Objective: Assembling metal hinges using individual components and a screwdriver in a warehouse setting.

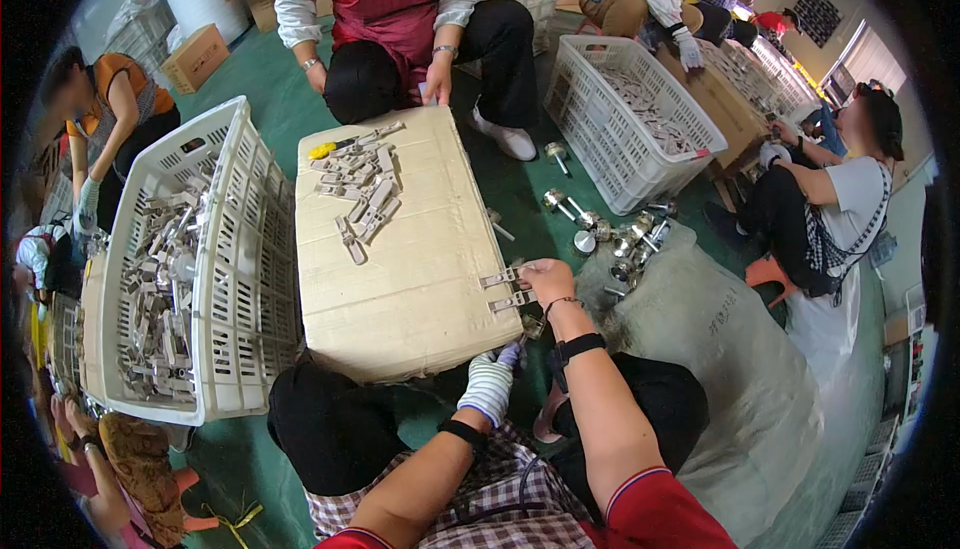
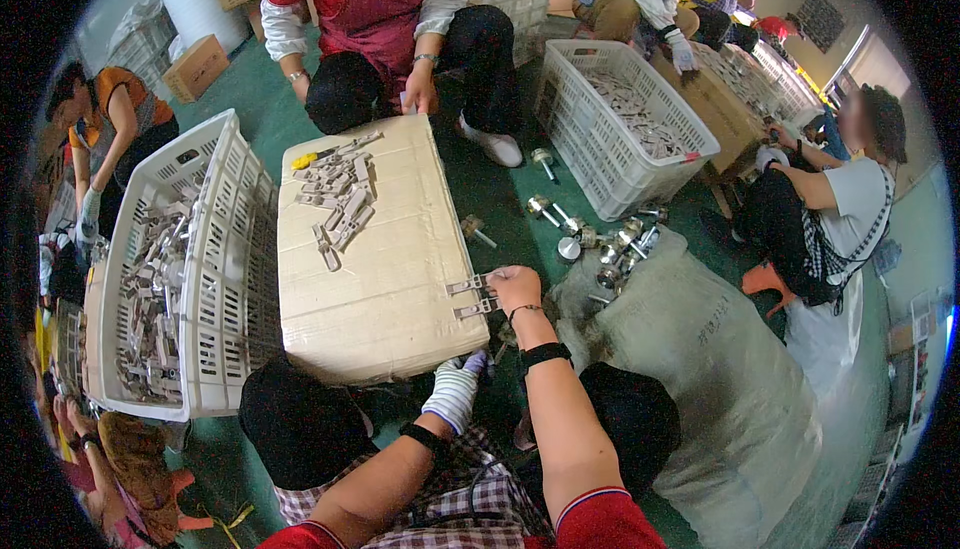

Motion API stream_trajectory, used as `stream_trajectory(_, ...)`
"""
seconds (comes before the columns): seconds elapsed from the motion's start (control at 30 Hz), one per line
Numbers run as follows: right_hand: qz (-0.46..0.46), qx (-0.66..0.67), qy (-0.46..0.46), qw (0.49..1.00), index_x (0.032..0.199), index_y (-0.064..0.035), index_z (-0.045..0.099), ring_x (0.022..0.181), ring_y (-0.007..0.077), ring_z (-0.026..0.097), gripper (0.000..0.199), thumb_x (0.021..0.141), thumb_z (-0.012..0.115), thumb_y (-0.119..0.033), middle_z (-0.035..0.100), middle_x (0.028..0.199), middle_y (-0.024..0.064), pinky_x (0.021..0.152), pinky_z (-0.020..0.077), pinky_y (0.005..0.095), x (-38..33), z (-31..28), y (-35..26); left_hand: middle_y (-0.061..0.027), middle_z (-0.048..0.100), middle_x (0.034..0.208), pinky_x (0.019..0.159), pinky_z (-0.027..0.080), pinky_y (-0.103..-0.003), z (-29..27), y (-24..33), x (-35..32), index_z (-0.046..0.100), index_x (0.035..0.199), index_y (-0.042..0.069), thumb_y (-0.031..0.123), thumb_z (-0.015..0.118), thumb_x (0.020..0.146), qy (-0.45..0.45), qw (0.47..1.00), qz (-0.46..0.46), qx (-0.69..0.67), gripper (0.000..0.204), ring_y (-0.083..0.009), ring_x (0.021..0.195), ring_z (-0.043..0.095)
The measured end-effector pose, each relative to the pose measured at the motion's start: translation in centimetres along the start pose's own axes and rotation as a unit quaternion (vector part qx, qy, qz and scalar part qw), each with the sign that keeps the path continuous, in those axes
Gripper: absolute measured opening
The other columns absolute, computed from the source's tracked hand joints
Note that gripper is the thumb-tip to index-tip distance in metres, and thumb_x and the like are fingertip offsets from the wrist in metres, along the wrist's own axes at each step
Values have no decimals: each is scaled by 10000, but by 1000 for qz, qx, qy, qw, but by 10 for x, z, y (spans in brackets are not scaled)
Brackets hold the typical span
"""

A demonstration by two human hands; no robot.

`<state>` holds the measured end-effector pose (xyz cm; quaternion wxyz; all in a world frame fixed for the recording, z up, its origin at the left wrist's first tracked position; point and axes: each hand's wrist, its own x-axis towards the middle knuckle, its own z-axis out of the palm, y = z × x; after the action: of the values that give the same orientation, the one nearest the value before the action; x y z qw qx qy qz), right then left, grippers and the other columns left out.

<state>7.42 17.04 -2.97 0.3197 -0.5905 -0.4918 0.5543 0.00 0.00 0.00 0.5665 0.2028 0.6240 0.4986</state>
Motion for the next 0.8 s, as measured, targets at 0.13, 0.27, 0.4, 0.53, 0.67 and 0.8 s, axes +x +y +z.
stream_trajectory(0.13,4,16,-4,1000,874,83,626,635,188,639,141,766,632,-8,659,770,130,567,517,280,2,-3,-9,-52,640,970,765,433,-277,3,-5,8,588,1112,16,183,553,904,3,1000,26,2,269,-140,814,534)
stream_trajectory(0.27,10,19,-32,999,902,88,631,821,199,640,223,750,673,-69,664,880,139,694,513,311,1,-4,-15,-62,644,955,764,436,-284,-4,-14,16,589,1096,10,202,559,899,-3,1000,14,3,276,-147,800,535)
stream_trajectory(0.4,-101,23,51,993,1073,26,576,967,240,594,369,746,668,-118,603,1095,159,825,469,327,-7,3,-29,-94,619,1069,845,416,-304,-6,-25,17,534,1175,1,213,577,889,-12,1000,-10,17,359,-188,910,543)
stream_trajectory(0.53,-325,-193,19,926,1071,-19,570,962,306,572,356,722,620,-69,598,1006,159,849,458,361,-31,35,-82,-97,619,1056,838,421,-308,-2,-13,7,542,1154,-6,220,581,886,-18,1000,17,-13,353,-188,892,536)
stream_trajectory(0.67,-476,-277,-172,817,1083,-37,569,1047,298,520,321,773,596,-113,563,1148,126,922,418,364,-54,124,-113,-187,627,1032,832,438,-361,-9,-85,50,579,1110,1,201,549,881,-5,1000,3,2,306,-316,916,581)
stream_trajectory(0.8,-444,-418,-216,763,1158,-64,539,1158,267,437,385,796,591,-186,499,1262,74,990,351,380,-45,162,-101,-184,521,1225,935,388,-340,5,-59,28,516,1186,51,272,363,946,-102,914,232,318,360,-337,1096,485)
